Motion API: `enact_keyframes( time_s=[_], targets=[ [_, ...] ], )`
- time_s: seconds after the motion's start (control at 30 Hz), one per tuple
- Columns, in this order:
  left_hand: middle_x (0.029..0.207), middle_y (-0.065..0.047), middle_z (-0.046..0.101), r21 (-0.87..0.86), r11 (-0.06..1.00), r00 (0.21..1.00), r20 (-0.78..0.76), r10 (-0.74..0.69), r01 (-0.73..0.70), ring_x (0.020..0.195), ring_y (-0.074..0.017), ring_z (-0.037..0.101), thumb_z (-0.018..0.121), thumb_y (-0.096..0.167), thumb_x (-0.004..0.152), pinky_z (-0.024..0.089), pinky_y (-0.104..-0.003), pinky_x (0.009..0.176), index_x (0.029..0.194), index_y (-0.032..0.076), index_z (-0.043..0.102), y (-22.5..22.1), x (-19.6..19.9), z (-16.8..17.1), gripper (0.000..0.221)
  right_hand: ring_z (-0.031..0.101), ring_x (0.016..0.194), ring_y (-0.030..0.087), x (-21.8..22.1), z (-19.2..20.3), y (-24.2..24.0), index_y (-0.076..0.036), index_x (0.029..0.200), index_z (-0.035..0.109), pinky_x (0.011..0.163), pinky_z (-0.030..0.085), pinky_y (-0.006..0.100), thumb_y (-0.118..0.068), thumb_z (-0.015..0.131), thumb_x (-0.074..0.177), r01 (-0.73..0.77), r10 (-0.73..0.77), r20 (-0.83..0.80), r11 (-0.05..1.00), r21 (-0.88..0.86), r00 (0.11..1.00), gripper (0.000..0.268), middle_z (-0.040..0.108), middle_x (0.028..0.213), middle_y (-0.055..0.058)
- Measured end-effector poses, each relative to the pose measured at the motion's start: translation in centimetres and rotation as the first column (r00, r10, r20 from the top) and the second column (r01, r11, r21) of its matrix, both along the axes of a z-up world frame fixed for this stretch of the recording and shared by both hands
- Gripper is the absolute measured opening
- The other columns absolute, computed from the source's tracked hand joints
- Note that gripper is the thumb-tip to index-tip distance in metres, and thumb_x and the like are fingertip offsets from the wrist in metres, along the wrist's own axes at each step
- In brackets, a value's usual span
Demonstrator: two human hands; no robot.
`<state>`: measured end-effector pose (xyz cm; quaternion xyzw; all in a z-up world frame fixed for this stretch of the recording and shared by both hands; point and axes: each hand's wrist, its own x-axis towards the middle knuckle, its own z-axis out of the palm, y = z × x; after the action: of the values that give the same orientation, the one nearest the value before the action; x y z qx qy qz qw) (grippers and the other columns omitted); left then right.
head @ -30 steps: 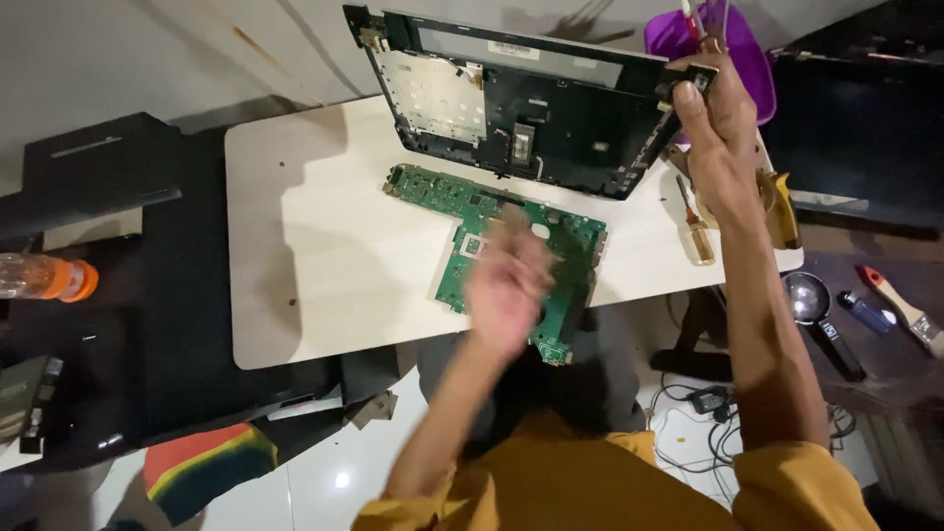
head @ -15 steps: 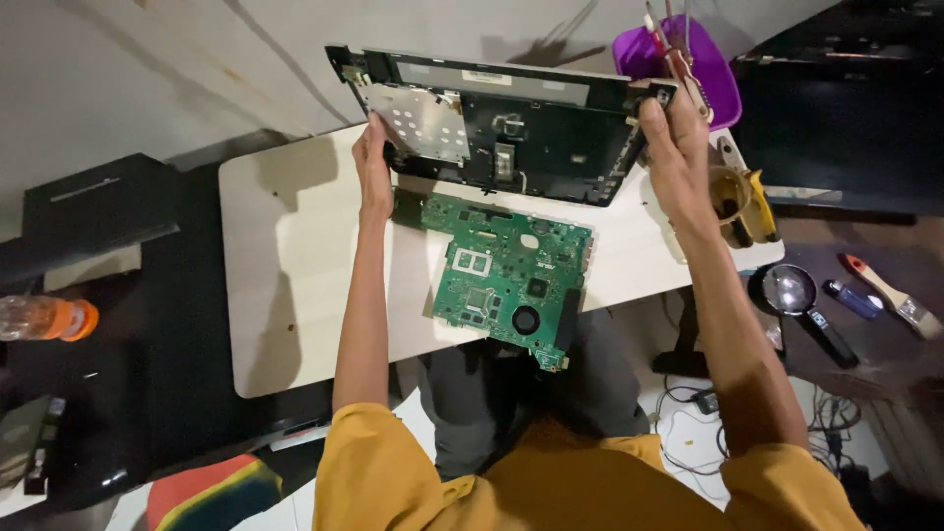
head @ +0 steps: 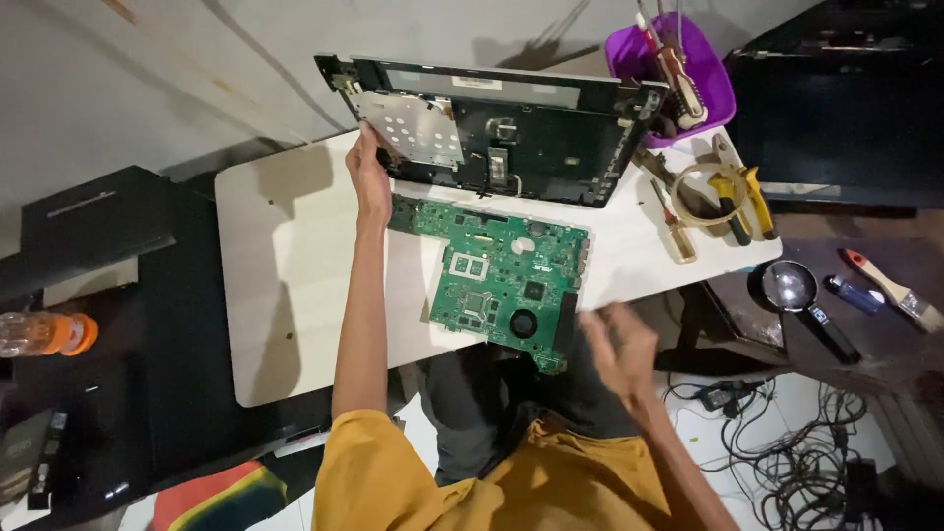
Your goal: Seating a motherboard into a laptop chassis and connecting internal ribbon cables
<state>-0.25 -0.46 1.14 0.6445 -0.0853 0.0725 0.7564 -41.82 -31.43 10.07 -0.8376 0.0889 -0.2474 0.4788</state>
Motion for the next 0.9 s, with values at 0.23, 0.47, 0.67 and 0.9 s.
enact_keyframes(
  time_s=[0.23, 0.47, 0.67, 0.9],
  targets=[
    [0.154, -0.018, 0.043, -0.023, 0.999, 0.995, -0.092, 0.026, -0.028, 0.149, -0.0353, 0.031, 0.054, 0.062, 0.115, 0.012, -0.057, 0.132, 0.149, 0.006, 0.051, 0.0, 1.1, -1.4, 0.066, 0.068, 0.109, 0.046, -4.2, -5.7, 3.0, 0.009, 0.117, 0.061, 0.089, 0.052, 0.058, -0.045, 0.070, 0.099, -0.023, 0.217, -0.453, 0.918, 0.397, 0.865, 0.057, 0.071, 0.110, 0.034],
    [0.175, -0.026, 0.011, 0.036, 0.996, 0.980, -0.177, 0.085, -0.080, 0.163, -0.0461, 0.000, 0.054, 0.069, 0.114, -0.005, -0.063, 0.137, 0.170, 0.004, 0.026, -2.2, -3.1, 4.0, 0.090, 0.033, 0.146, 0.059, -3.2, 4.7, 4.2, 0.022, 0.150, 0.032, 0.121, 0.028, 0.070, -0.039, 0.071, 0.101, -0.006, 0.311, -0.506, 0.856, 0.517, 0.805, 0.087, 0.038, 0.152, 0.045],
    [0.168, -0.032, 0.020, 0.068, 0.990, 0.971, -0.194, 0.138, -0.127, 0.161, -0.0500, 0.011, 0.052, 0.071, 0.114, 0.000, -0.065, 0.136, 0.166, -0.002, 0.025, -1.3, -4.4, 4.1, 0.094, 0.056, 0.131, 0.053, -2.4, 6.8, 3.6, 0.022, 0.151, 0.033, 0.108, 0.048, 0.066, -0.034, 0.071, 0.101, 0.036, 0.318, -0.513, 0.824, 0.566, 0.797, 0.083, 0.038, 0.151, 0.046],
    [0.149, -0.018, 0.053, 0.025, 0.974, 0.965, -0.132, 0.226, -0.225, 0.151, -0.0363, 0.042, 0.055, 0.070, 0.110, 0.014, -0.060, 0.133, 0.144, 0.010, 0.063, 0.0, -4.9, 2.3, 0.069, 0.070, 0.059, 0.030, -0.7, 3.7, 0.0, 0.026, 0.137, 0.047, 0.054, 0.062, 0.042, -0.019, 0.070, 0.099, 0.070, 0.287, -0.477, 0.796, 0.602, 0.831, 0.062, 0.065, 0.090, 0.033]
  ],
)
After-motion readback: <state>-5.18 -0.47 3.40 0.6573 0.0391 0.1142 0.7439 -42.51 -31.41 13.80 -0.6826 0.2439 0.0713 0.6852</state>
